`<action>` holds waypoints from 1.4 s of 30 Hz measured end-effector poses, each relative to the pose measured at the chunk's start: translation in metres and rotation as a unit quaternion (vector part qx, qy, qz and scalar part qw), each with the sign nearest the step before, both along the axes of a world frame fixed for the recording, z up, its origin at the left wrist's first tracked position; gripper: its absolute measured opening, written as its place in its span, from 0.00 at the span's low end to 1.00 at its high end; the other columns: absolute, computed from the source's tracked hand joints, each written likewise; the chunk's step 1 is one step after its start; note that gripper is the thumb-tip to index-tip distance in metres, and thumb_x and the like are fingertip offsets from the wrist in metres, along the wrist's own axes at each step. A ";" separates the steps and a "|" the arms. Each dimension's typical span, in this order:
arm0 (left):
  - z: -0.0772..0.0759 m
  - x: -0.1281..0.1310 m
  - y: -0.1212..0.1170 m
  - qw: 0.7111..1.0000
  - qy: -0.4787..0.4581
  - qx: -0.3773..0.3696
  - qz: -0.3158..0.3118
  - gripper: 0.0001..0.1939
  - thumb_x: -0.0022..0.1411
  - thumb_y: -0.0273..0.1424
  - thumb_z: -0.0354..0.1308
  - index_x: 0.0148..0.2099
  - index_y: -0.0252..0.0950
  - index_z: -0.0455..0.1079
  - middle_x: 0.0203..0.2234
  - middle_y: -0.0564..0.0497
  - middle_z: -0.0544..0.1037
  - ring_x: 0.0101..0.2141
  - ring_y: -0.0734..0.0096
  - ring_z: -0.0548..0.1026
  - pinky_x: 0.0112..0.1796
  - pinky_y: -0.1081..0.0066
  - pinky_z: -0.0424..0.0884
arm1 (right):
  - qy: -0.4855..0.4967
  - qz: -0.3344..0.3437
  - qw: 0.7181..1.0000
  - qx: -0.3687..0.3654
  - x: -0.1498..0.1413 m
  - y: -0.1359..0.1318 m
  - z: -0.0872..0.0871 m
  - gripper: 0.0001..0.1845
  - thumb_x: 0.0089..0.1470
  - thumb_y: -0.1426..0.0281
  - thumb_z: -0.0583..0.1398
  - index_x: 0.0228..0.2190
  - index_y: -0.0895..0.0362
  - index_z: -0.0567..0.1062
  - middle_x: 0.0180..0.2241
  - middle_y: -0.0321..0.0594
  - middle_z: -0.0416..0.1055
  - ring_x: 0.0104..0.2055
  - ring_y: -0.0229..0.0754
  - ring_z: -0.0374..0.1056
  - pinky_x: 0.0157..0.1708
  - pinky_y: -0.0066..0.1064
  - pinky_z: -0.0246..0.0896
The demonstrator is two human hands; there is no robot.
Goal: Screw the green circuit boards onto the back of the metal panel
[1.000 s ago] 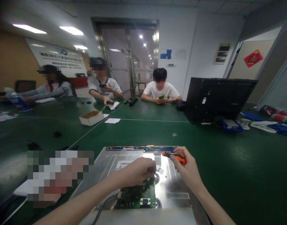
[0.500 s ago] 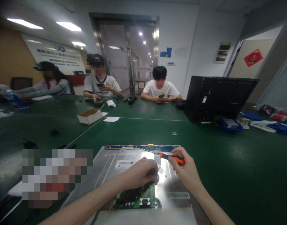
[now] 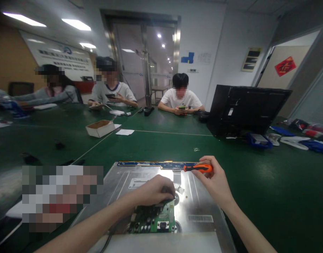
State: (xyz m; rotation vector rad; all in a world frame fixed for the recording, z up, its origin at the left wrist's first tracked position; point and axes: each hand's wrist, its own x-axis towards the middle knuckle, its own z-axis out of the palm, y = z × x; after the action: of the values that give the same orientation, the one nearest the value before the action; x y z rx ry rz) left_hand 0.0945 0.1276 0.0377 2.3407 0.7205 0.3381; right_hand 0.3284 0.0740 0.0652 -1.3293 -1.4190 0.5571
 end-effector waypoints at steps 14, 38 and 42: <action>0.003 0.002 0.000 0.997 -0.025 -0.062 0.029 0.02 0.55 0.26 0.67 0.33 0.34 0.80 0.28 0.51 0.82 0.31 0.67 0.77 0.34 0.75 0.67 | -0.394 0.166 0.902 0.057 -0.039 -0.004 0.107 0.14 0.52 0.72 0.62 0.40 0.52 0.65 0.27 0.29 0.71 0.23 0.35 0.63 0.24 0.26 0.52; -0.003 -0.002 0.005 0.996 -0.036 -0.087 -0.003 0.04 0.57 0.26 0.64 0.36 0.36 0.80 0.29 0.53 0.80 0.32 0.68 0.76 0.36 0.74 0.68 | -0.452 0.246 0.857 -0.013 -0.041 -0.002 0.104 0.10 0.55 0.73 0.62 0.39 0.51 0.68 0.33 0.31 0.74 0.33 0.38 0.68 0.30 0.28 0.51; -0.003 -0.002 0.005 0.996 -0.033 -0.088 -0.003 0.05 0.57 0.24 0.64 0.36 0.36 0.80 0.30 0.53 0.80 0.33 0.68 0.76 0.36 0.73 0.68 | -0.456 0.238 0.858 -0.014 -0.043 0.000 0.103 0.09 0.55 0.72 0.62 0.38 0.52 0.68 0.31 0.31 0.73 0.31 0.38 0.67 0.28 0.27 0.51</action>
State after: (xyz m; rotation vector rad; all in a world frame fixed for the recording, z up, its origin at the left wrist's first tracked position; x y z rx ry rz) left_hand 0.0922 0.1324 0.0350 2.1546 0.6829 0.3340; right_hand 0.2853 0.0736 0.1678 -1.3141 -2.5731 0.2352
